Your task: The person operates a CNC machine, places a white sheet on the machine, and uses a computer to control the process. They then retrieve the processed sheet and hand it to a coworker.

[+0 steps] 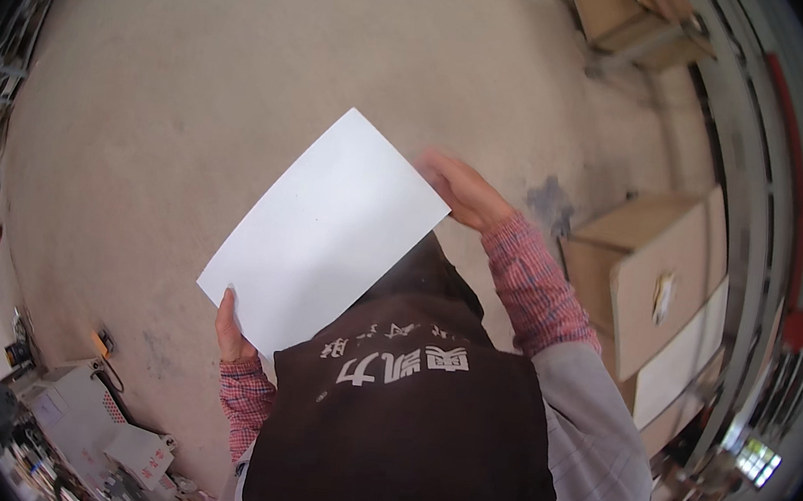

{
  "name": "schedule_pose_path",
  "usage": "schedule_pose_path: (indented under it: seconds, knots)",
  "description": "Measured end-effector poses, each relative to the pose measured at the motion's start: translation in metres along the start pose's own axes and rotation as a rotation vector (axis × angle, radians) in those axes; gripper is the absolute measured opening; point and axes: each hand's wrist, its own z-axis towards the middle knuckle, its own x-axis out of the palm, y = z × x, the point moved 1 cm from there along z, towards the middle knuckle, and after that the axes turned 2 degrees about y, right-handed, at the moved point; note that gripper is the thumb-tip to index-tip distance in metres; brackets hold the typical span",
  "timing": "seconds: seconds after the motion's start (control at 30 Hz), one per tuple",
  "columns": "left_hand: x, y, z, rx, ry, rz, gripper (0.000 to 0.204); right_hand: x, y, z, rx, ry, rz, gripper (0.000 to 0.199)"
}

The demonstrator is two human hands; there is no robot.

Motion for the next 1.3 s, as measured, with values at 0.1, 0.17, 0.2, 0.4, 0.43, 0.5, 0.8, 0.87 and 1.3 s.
schedule_pose_path:
  seconds: [0.1, 0.17, 0.2, 0.4, 0.43, 0.5, 0.8, 0.87, 1.3]
  knots:
    - [0.024, -0.039, 0.049, 0.071, -0.03, -0.019, 0.052, 0.014, 0.033, 0.032, 0.214, -0.021, 0.219, 0.04]
    - [0.04, -0.057, 0.095, 0.088, -0.022, -0.021, 0.052, 0.019, 0.056, 0.068, 0.182, -0.077, 0.162, 0.04]
    - [0.049, -0.066, 0.119, 0.099, -0.017, -0.019, 0.052, 0.015, 0.066, 0.093, 0.145, -0.137, 0.111, 0.04]
    - [0.119, -0.139, 0.296, 0.151, -0.028, 0.034, 0.053, -0.019, 0.146, 0.258, -0.051, -0.292, 0.053, 0.033]
    - [0.133, -0.155, 0.326, 0.147, -0.016, 0.011, 0.053, -0.022, 0.162, 0.279, -0.067, -0.291, 0.077, 0.033]
    - [0.167, -0.188, 0.388, 0.094, 0.045, -0.055, 0.053, -0.03, 0.198, 0.317, -0.093, -0.285, 0.105, 0.033]
    - [0.314, -0.338, 0.598, 0.076, 0.092, 0.074, 0.053, -0.085, 0.323, 0.497, -0.152, -0.261, 0.359, 0.028]
    - [0.342, -0.359, 0.652, 0.079, 0.112, 0.107, 0.054, -0.104, 0.317, 0.556, -0.179, -0.275, 0.338, 0.025]
    - [0.491, -0.46, 0.904, 0.195, -0.068, -0.015, 0.049, -0.191, 0.569, 0.848, 0.004, -0.358, -0.023, 0.031]
